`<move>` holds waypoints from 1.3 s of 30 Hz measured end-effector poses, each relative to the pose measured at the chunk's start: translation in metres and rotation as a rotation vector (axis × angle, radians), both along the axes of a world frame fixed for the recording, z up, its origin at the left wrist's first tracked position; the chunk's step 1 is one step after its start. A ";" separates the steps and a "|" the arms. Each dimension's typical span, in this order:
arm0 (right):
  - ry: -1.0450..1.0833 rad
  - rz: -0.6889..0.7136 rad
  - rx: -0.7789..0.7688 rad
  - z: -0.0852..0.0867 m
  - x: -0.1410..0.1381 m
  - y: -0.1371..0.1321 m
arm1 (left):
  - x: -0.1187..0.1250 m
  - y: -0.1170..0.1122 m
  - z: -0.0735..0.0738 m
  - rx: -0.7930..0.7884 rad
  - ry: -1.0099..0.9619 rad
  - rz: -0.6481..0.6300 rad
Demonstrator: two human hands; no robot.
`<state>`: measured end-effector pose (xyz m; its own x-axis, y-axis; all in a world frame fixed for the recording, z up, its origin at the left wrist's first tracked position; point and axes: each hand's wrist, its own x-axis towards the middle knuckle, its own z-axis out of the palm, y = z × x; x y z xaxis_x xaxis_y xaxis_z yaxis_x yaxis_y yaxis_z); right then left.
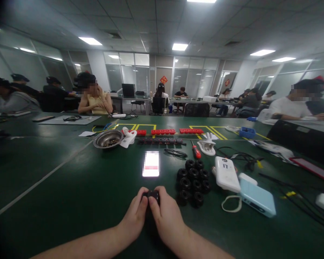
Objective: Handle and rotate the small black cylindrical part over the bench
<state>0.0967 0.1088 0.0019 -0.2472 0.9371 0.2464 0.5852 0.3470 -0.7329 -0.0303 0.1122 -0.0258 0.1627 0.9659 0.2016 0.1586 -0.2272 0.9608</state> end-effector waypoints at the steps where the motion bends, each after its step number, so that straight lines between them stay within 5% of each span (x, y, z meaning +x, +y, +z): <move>1: -0.007 0.008 0.071 -0.004 -0.001 0.000 | 0.002 -0.001 0.000 -0.011 -0.048 0.007; 5: -0.068 0.072 0.343 -0.012 -0.002 -0.002 | 0.007 -0.007 0.003 -0.228 -0.313 0.053; 8: 0.013 0.054 0.255 -0.008 -0.006 -0.006 | 0.003 -0.009 0.011 -0.368 -0.309 0.090; 13: 0.417 -0.080 -0.180 -0.004 -0.021 -0.006 | -0.014 -0.006 0.019 0.196 0.211 -0.067; 15: 0.459 -0.104 -0.118 -0.006 -0.026 -0.004 | -0.018 -0.005 0.019 0.281 0.291 -0.080; 18: 0.370 -0.131 0.073 -0.005 -0.030 -0.004 | -0.014 -0.008 0.019 0.251 0.132 -0.040; 20: 0.229 -0.145 0.146 -0.001 -0.032 -0.005 | -0.006 -0.011 0.022 0.129 -0.079 0.063; 23: 0.002 -0.108 0.236 0.004 -0.033 -0.006 | 0.001 -0.016 0.026 -0.304 -0.303 0.212; 26: 0.028 -0.028 0.159 0.002 -0.033 -0.009 | -0.006 -0.019 0.025 -0.634 -0.243 0.230; 32: 0.442 0.061 -0.546 -0.016 -0.034 -0.009 | -0.039 -0.023 0.023 0.104 0.314 -0.024; 36: 0.625 0.052 -0.645 -0.026 -0.034 -0.003 | -0.037 -0.011 0.024 0.155 0.492 -0.035; 39: 0.642 0.004 -0.489 -0.027 -0.032 0.000 | -0.029 0.001 0.021 0.115 0.420 -0.022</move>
